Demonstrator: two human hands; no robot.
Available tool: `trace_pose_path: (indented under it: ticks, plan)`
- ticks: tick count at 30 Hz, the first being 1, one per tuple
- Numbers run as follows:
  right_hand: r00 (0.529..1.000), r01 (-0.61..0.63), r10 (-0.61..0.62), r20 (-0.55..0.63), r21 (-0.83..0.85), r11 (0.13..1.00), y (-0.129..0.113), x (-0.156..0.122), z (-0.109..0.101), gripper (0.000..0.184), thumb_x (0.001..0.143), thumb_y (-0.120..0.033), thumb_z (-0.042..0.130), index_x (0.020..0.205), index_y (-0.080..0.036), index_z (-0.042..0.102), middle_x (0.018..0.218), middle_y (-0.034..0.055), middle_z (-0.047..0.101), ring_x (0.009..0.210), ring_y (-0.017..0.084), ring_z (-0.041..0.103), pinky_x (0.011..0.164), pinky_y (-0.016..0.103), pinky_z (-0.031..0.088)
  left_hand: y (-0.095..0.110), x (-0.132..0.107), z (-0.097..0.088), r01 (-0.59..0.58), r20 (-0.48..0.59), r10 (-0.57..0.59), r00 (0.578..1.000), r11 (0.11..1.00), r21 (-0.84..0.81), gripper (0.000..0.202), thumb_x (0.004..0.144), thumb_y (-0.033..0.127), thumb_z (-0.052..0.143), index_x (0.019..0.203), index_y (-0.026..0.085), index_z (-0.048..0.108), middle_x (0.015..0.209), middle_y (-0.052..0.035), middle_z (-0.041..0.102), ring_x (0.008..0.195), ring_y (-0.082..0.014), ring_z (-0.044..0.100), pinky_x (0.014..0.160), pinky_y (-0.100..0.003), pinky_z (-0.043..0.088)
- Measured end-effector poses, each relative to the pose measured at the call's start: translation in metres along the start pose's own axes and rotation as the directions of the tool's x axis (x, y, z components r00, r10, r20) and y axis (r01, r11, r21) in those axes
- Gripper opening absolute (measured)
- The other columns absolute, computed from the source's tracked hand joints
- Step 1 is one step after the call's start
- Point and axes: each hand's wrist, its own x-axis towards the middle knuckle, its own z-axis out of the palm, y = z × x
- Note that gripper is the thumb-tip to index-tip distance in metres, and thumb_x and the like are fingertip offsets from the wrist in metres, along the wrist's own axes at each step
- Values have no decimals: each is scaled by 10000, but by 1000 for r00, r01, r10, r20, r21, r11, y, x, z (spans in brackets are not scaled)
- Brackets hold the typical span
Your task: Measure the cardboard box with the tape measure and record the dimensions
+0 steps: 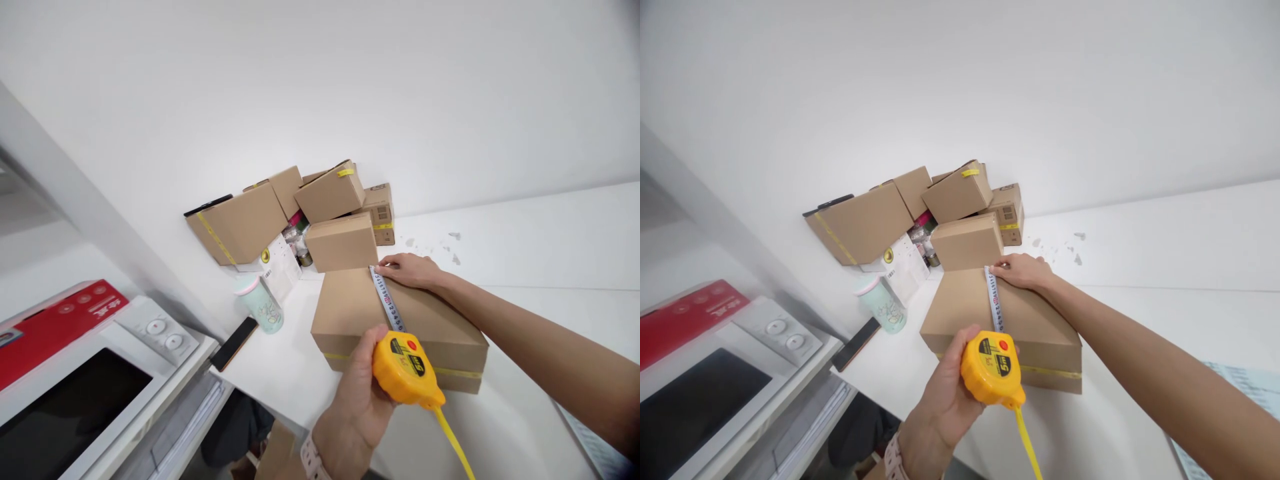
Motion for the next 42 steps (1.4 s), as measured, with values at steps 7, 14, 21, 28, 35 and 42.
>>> trace_pose_path:
  ticks: [7,14,21,28,35,42]
  plan:
    - [992,113,-112,-62,22,993,7,-2,5,503,960,-554,454,1381,-352,640,1256,66,719,1163,328,655,986,515,489,7,1,-1,38,45,-38,998,999,2,347,1017,362,480,922,84,664,847,-129,715,697,-198,667,679,-316,523]
    - [946,301,-294,-134,36,953,5,-6,6,380,991,-397,440,1182,-290,750,1153,72,720,1050,266,682,932,382,507,6,2,-1,69,54,-67,996,997,-40,346,1011,340,478,875,84,668,846,-144,724,766,-217,693,735,-324,540]
    - [973,203,-191,-131,82,976,6,4,7,245,942,-387,518,954,-256,726,1018,53,763,935,246,697,787,336,505,2,7,-6,27,78,-26,997,1000,-13,355,989,347,511,866,74,701,838,-155,739,716,-211,674,741,-334,546]
    - [988,93,-75,-135,130,987,6,9,9,212,899,-431,571,940,-278,713,1019,30,772,886,242,701,722,331,494,2,6,-17,-16,102,11,995,999,42,294,867,359,653,915,78,722,886,-142,738,766,-212,661,698,-308,518]
    - [985,36,-4,-171,186,982,6,7,7,207,870,-424,596,932,-294,743,973,14,776,842,225,696,712,319,506,14,1,-58,-88,170,42,985,958,273,618,581,507,883,1017,88,756,935,-118,725,766,-209,626,740,-326,504]
    - [981,18,21,-192,199,980,8,9,8,215,854,-423,619,894,-276,771,905,21,785,804,217,692,672,298,489,22,1,-50,-82,142,41,989,952,295,517,638,467,837,982,92,748,932,-118,727,750,-200,629,711,-309,513]
